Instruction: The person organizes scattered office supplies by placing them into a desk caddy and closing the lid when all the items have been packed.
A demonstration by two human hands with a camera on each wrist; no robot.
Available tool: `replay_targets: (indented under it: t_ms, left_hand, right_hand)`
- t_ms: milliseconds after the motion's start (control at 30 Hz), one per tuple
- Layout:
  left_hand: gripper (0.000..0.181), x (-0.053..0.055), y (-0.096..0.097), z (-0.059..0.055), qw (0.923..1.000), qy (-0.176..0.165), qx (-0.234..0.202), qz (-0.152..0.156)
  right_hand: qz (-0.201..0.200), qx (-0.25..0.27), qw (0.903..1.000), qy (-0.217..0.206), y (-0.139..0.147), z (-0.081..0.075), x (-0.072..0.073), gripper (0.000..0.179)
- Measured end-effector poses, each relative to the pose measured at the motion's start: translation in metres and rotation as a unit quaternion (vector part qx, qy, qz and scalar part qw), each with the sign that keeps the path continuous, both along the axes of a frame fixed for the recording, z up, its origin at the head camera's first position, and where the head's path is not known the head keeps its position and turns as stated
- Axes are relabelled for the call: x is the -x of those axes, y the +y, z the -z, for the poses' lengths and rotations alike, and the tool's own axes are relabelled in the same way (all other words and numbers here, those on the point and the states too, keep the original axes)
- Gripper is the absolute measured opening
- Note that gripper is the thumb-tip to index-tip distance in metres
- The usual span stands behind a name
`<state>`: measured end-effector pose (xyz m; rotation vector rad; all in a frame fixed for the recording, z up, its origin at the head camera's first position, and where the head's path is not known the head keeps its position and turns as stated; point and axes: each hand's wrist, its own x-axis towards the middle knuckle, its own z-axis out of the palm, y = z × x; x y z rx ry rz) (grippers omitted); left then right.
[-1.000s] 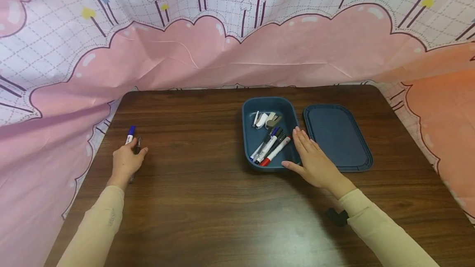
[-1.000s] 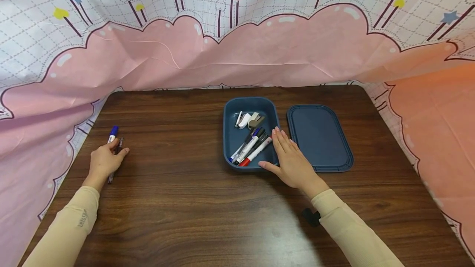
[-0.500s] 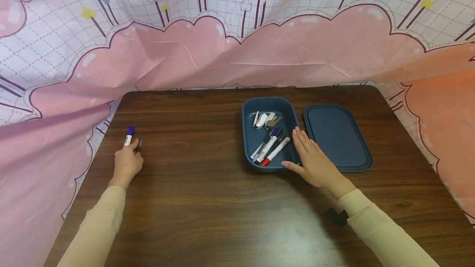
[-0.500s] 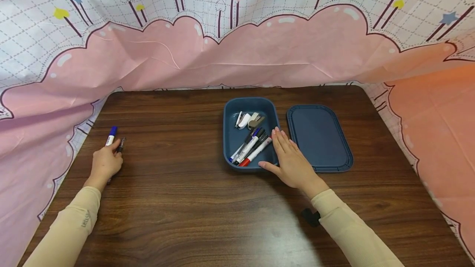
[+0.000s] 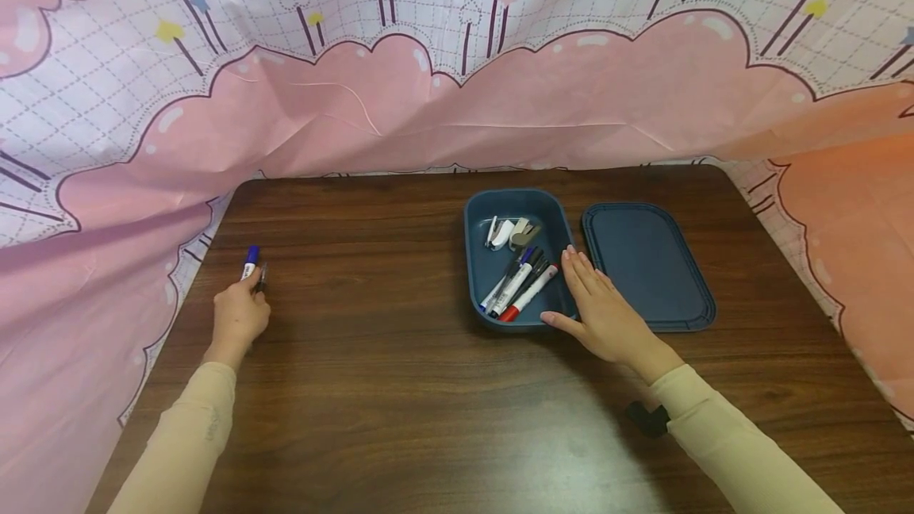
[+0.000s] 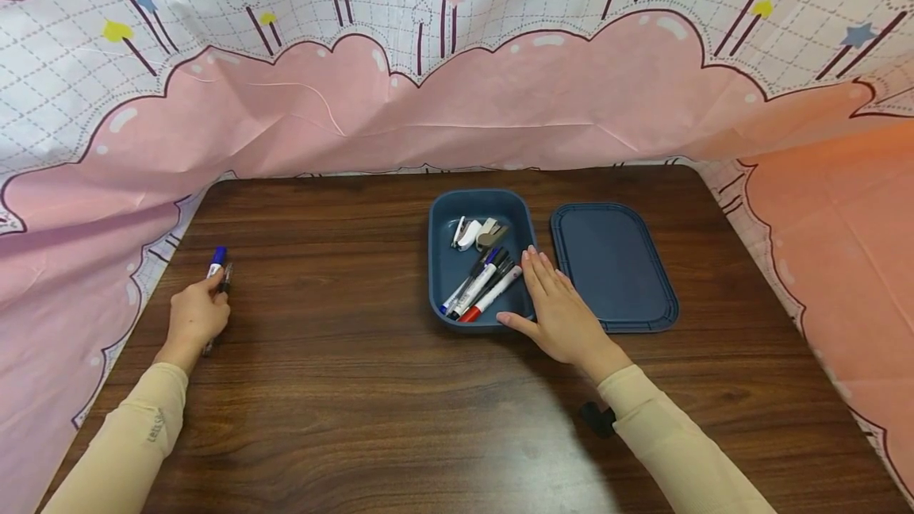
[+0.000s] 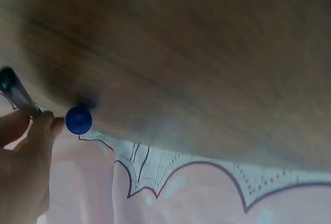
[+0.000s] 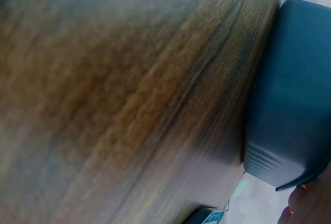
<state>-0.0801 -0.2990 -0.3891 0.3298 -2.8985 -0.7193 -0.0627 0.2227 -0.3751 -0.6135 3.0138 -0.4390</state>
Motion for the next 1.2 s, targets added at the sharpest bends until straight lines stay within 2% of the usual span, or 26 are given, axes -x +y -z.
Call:
replay_targets:
  t_ms: [267,400,533,833,1100,1200]
  left_hand:
    - [0.049,0.001,0.0,-0.009,0.9997,0.024,0.006,0.004]
    - [0.049,0.004,0.006,-0.02,0.9993,0.036,0.004,0.011]
    - [0.048,0.011,0.02,-0.035,0.9976,0.064,-0.003,0.026]
    - [0.046,0.024,0.073,-0.08,0.9892,0.12,-0.053,0.065]
    - [0.044,0.032,0.133,-0.117,0.9728,0.15,-0.117,0.132]
    - [0.044,0.034,0.154,-0.128,0.9662,0.164,-0.129,0.151]
  right_hand:
    - [-0.005,0.004,1.0,0.002,-0.001,-0.001,-0.001,0.093]
    - [-0.003,0.007,1.0,0.002,-0.001,-0.001,-0.002,0.093]
    - [-0.002,0.009,1.0,0.002,0.0,0.0,-0.002,0.093]
    - [-0.007,0.013,0.9999,0.006,0.0,-0.003,-0.003,0.093]
    - [-0.004,0.006,1.0,-0.002,-0.001,-0.005,-0.004,0.093]
    - [-0.008,0.007,0.9999,-0.003,-0.002,-0.005,-0.004,0.092]
